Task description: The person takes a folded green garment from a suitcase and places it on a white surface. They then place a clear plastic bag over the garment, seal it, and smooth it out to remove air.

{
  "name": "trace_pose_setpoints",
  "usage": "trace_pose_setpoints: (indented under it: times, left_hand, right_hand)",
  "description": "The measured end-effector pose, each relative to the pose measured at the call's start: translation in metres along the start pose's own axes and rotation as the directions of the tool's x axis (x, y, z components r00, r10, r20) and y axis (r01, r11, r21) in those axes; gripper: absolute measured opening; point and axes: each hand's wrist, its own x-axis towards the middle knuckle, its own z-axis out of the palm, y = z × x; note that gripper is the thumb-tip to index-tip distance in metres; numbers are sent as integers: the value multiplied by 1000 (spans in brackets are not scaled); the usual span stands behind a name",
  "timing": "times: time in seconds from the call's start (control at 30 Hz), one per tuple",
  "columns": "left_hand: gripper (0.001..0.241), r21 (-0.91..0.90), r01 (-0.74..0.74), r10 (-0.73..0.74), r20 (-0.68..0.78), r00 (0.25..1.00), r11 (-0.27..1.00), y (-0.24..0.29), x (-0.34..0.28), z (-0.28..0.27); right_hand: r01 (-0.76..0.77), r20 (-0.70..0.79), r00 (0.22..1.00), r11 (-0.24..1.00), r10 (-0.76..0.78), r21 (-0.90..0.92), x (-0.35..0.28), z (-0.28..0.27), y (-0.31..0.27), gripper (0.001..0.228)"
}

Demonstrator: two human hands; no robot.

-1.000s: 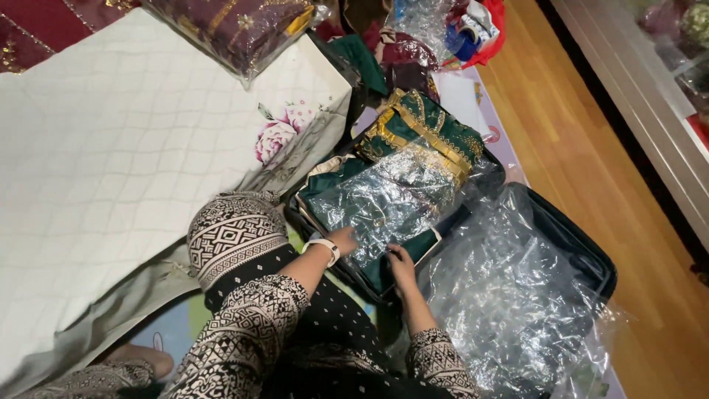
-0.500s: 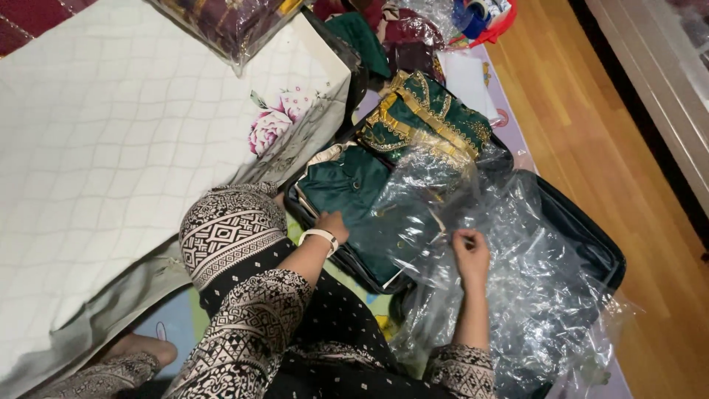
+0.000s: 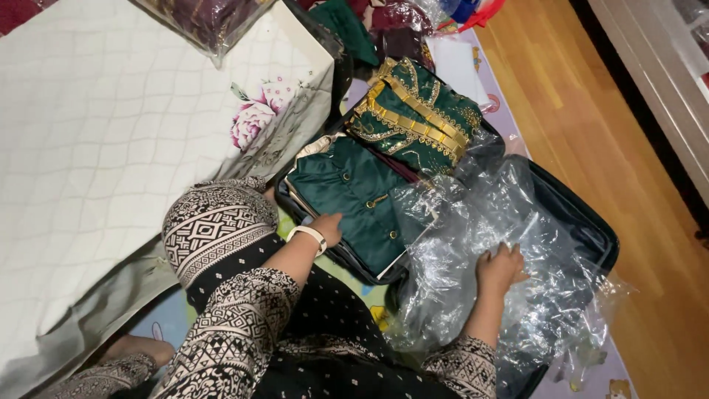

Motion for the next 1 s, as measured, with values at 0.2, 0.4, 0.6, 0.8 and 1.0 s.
trace_pose_setpoints:
  times: [0.2, 0.4, 0.6, 0.8, 1.0]
  left_hand:
    - [59, 20, -26, 25, 8, 1000, 999, 9, -15, -11]
    - [61, 35, -72, 71, 40, 997, 997, 5, -21, -15]
    - [63, 16, -99, 98, 69, 993, 995, 8, -11, -9]
    - [66, 28, -99, 95, 128, 987, 995, 2, 18, 13]
    - [64, 83, -90, 74, 179, 981, 992, -16, 47, 38]
  right_hand:
    - [592, -269, 806, 709, -528, 382, -56, 2, -143, 34]
    - [505, 368, 692, 780, -622, 370, -154, 72, -199, 32]
    - [227, 408, 849, 930, -335, 290, -154, 92, -177, 39]
    - [-3, 198, 976, 901, -92, 433, -153, 169, -164, 52]
    - [-112, 56, 994, 864, 97, 490, -147, 216, -149, 53]
